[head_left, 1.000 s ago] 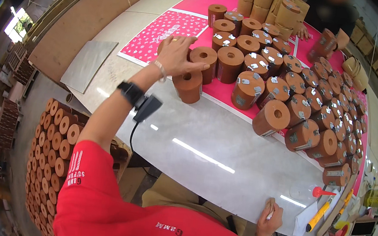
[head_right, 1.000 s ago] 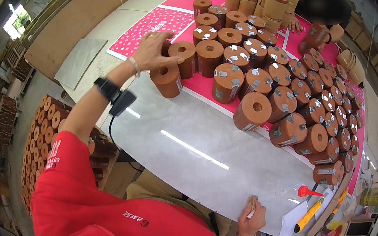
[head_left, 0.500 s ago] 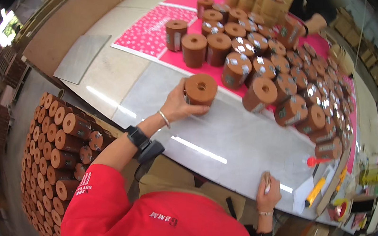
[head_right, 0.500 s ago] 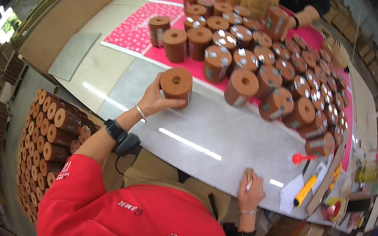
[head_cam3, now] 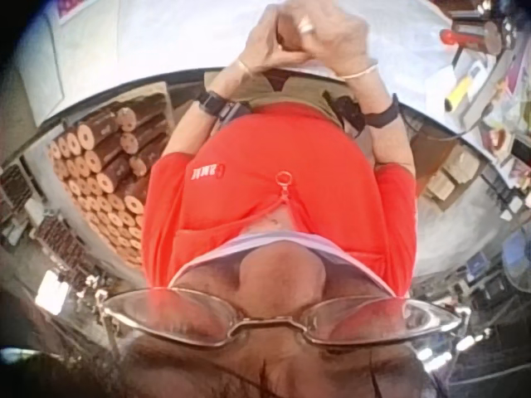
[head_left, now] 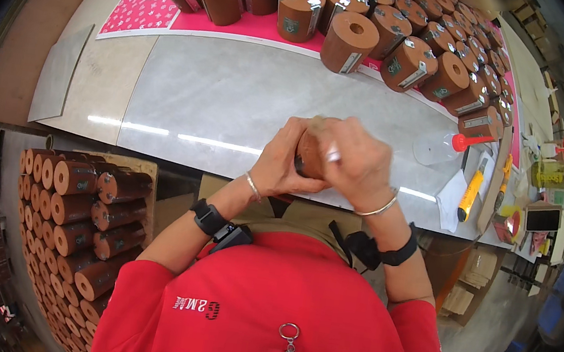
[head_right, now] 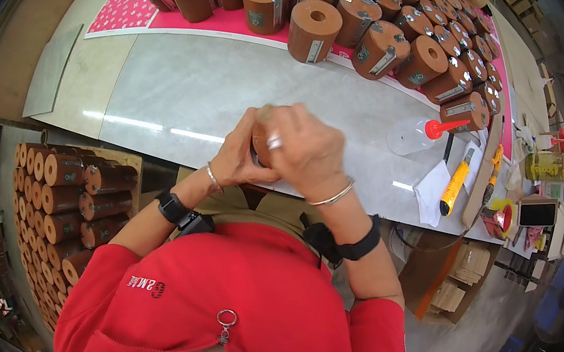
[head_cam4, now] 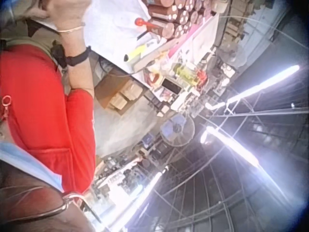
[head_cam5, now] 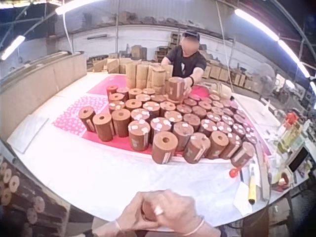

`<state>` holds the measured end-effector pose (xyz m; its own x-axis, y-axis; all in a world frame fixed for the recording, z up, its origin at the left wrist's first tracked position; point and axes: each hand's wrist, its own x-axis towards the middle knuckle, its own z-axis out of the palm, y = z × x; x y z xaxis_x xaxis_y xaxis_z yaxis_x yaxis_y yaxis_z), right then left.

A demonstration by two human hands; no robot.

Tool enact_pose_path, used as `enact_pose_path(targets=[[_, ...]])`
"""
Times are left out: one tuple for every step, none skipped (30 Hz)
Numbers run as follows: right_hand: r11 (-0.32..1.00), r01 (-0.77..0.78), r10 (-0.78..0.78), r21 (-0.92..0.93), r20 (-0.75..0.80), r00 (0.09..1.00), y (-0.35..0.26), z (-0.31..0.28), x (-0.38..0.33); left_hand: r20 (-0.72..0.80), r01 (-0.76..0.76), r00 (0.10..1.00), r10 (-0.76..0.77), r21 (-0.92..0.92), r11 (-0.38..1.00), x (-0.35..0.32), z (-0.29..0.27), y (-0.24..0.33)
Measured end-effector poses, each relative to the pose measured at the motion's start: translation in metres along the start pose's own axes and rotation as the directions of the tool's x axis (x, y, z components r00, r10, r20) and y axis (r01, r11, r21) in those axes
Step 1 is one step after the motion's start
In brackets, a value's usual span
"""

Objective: The person is polishing and cleaning small cylindrical wooden or composite furniture components using a cloth and a cleaning agent, then organizing them.

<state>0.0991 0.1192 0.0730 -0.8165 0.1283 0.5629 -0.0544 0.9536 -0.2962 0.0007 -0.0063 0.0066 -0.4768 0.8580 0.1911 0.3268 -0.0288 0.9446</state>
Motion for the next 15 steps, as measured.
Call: enact_pose_path(targets=[[0.997,-0.054,0.051,-0.046,-0.064,0.997,0.007,-0.003,-0.004,0.002,0.001,1.000,-0.001,-0.009,1.000,0.000,0.002,0.002],[0.997,-0.075,0.074,-0.014,-0.059,0.995,0.006,-0.009,-0.008,-0.013,-0.040,0.999,0.040,0.008,0.999,-0.001,0.002,0.002],[0.997,-0.071,0.070,-0.015,-0.051,0.996,-0.003,-0.011,-0.013,-0.025,-0.083,0.996,0.083,0.026,0.996,-0.001,0.002,0.000],[1.000,-0.017,0.017,0.000,-0.036,0.999,-0.016,-0.013,-0.019,-0.028,-0.107,0.994,0.109,0.041,0.993,-0.002,0.002,-0.006],[0.999,0.033,-0.032,0.015,-0.022,0.999,-0.026,-0.013,-0.023,-0.031,-0.106,0.994,0.107,0.034,0.994,-0.004,0.003,-0.010],[0.995,0.087,-0.085,0.039,-0.037,0.996,-0.032,-0.008,-0.022,-0.045,-0.113,0.993,0.114,0.012,0.993,-0.005,0.004,-0.013],[0.995,0.087,-0.086,0.037,-0.031,0.996,-0.034,-0.007,-0.016,-0.059,-0.122,0.991,0.121,-0.009,0.993,-0.006,0.005,-0.016],[0.995,0.090,-0.091,0.042,0.008,0.996,-0.032,-0.007,-0.003,-0.050,-0.175,0.983,0.179,0.088,0.981,-0.005,0.005,-0.019],[0.995,0.087,-0.089,0.043,0.041,0.995,-0.026,-0.006,0.007,-0.041,-0.181,0.982,0.185,0.082,0.980,-0.005,0.004,-0.014],[0.996,0.065,-0.061,-0.055,0.069,0.996,-0.016,-0.005,0.014,-0.033,-0.127,0.991,0.128,0.035,0.991,-0.005,0.004,-0.008],[0.996,0.059,-0.055,-0.064,0.065,0.996,-0.009,-0.006,0.012,-0.024,-0.072,0.997,0.072,-0.009,0.997,-0.004,0.002,-0.004],[0.997,0.020,-0.019,-0.073,0.017,1.000,0.001,-0.006,0.007,-0.034,-0.111,0.993,0.112,0.015,0.994,-0.002,0.003,-0.006],[0.997,-0.021,0.018,-0.079,-0.031,0.999,0.008,-0.009,0.004,-0.038,-0.115,0.993,0.116,0.016,0.993,-0.002,0.003,-0.007],[0.990,-0.055,0.060,-0.128,0.038,0.997,0.002,-0.017,-0.006,-0.034,-0.116,0.993,0.116,-0.003,0.993,-0.003,0.002,-0.008],[0.991,-0.045,0.051,-0.126,0.042,0.998,-0.008,-0.018,-0.015,-0.032,-0.116,0.993,0.115,-0.021,0.993,-0.003,0.004,-0.009]])
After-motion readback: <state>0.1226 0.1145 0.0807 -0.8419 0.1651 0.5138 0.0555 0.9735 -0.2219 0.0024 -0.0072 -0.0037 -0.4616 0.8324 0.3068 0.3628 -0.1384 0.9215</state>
